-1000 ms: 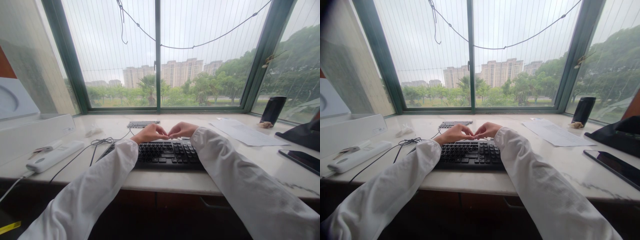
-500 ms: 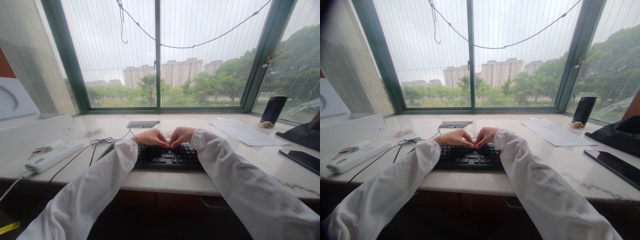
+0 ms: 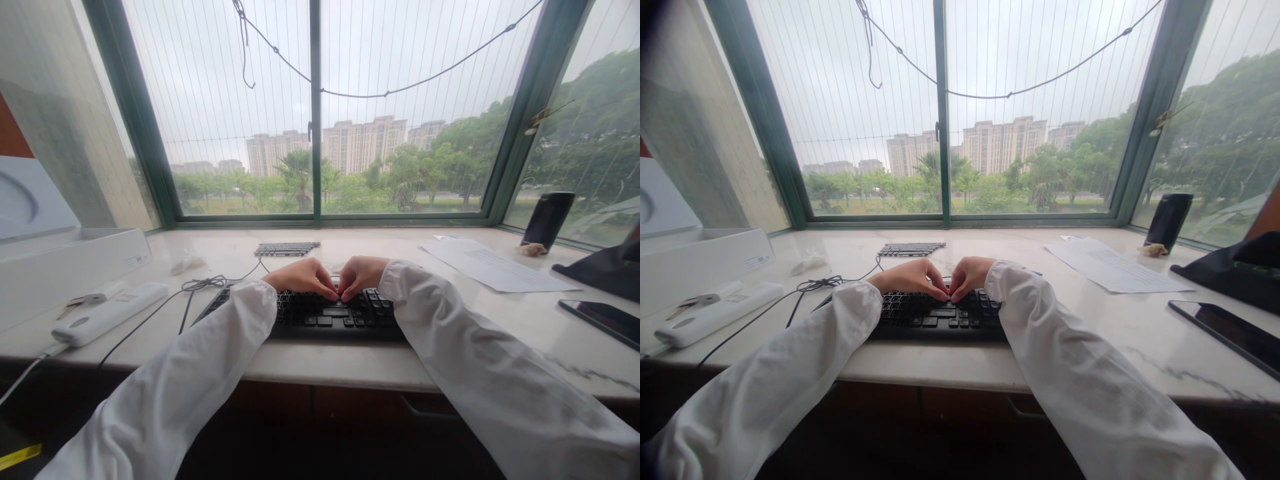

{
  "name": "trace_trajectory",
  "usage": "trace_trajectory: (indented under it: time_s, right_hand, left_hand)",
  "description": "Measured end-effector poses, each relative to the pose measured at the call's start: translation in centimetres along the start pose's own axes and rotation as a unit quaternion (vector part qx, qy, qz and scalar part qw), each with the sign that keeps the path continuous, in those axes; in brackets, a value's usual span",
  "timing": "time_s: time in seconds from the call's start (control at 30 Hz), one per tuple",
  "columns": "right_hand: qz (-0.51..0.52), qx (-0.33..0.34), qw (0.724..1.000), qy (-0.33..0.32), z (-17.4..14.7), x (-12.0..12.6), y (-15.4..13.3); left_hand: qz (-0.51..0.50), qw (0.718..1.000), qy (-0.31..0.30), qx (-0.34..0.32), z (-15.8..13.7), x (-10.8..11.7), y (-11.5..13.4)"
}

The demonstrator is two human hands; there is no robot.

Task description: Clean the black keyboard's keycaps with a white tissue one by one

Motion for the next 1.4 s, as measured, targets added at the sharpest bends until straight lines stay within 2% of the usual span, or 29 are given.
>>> trace_trajectory:
  time_s: [0.17, 0.4, 0.57, 0.77, 0.93, 1.13, 1.4]
  right_hand:
    - [0.019, 0.013, 1.0, -0.015, -0.1, 0.1, 0.3]
    - [-0.015, 0.009, 1.0, 0.003, 0.4, 0.2, 0.8]
    - [-0.02, 0.006, 1.0, 0.003, 0.4, 0.2, 1.0]
    - [-0.027, 0.006, 1.0, -0.011, 0.5, 0.0, 0.8]
    - [-0.038, 0.006, 0.999, -0.026, 0.6, -0.3, 0.1]
    - [-0.079, -0.015, 0.997, -0.012, 0.5, -0.3, -0.8]
    - [-0.09, -0.023, 0.995, -0.032, 1.7, -0.4, 0.4]
  left_hand:
    - [-0.005, 1.0, 0.004, -0.003, 0.0, 0.0, -0.2]
    - [-0.013, 1.0, -0.001, -0.008, 0.1, -0.1, -0.3]
    - [-0.004, 1.0, -0.008, 0.006, 0.0, -0.1, -0.3]
    - [-0.045, 0.998, 0.025, 0.041, 0.4, -0.4, -1.4]
    - [-0.056, 0.997, 0.005, 0.059, 1.1, -0.9, -2.3]
    - [-0.042, 0.997, -0.018, 0.059, 1.6, -1.1, -2.8]
    - [-0.025, 0.998, -0.025, 0.042, 1.6, -1.3, -2.1]
Point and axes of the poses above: each hand's wrist, its own z-axis towards the middle knuckle, its own x-axis out of the back of the hand, y = z × x, the point moved 6 cm from there along z, towards the middle knuckle, and after that the axes turned 2 degrees about -x, right-handed, at the moved point
